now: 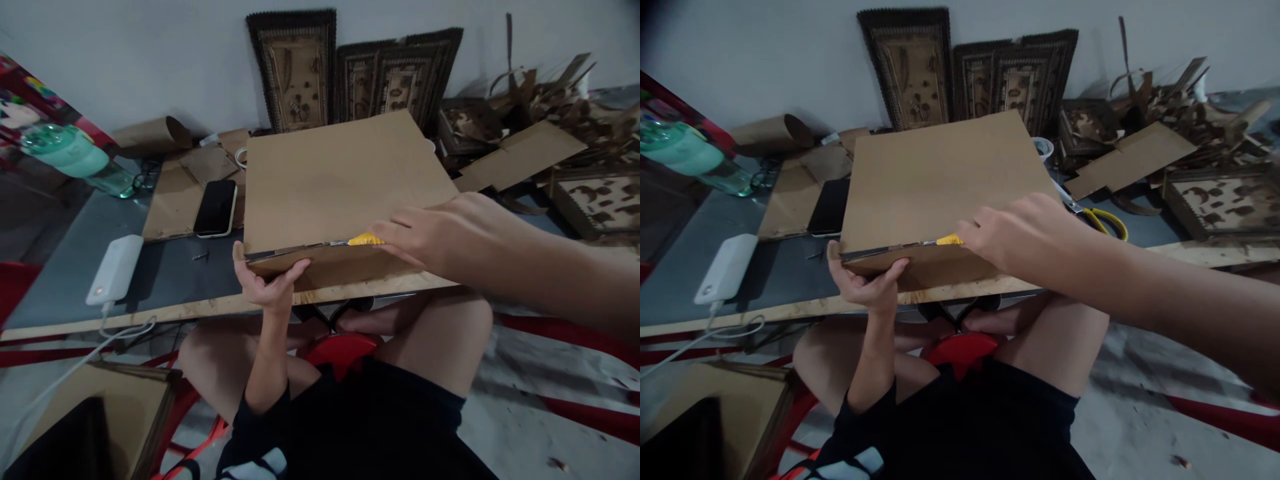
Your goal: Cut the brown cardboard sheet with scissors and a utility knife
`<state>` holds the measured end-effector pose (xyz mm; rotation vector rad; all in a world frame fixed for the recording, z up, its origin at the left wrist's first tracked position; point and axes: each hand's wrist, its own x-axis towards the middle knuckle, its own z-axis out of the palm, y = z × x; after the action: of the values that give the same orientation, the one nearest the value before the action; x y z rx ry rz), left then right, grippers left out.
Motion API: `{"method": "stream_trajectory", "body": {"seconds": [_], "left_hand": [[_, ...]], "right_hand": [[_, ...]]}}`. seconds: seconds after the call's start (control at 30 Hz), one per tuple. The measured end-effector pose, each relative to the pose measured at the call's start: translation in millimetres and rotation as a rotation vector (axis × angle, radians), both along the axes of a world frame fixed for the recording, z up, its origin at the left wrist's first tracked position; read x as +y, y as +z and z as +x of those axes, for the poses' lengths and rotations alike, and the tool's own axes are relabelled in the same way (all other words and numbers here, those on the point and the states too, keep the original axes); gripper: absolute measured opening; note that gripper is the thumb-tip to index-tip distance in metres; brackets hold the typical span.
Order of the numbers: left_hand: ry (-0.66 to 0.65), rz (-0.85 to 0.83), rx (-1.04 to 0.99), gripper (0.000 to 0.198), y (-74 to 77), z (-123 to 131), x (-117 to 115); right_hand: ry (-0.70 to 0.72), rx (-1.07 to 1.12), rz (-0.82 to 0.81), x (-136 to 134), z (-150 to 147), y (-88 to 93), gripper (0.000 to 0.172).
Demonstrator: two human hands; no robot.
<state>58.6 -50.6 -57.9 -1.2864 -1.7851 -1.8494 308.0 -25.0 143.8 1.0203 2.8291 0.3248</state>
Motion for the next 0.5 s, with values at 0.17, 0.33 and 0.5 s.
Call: {"method": "stream_trajectory", "body": {"seconds": [0.17,0.33,0.5], "left_hand": [[0.000,0.026,0.010,0.123,-0.8,-2,1],[0.050,0.009,0.015,0.122,-0.6,-2,0],[0.064,0.007,0.026,0.121,3.8,-1,0]], "right_hand": [[0.005,0.015,0.031,5,19,-4.1,0.032],[0.021,0.043,-0.005,3,28,-3.9,0.031],[-0.008,0.023,-0.013,2,35,-1.7,0.031]]}}
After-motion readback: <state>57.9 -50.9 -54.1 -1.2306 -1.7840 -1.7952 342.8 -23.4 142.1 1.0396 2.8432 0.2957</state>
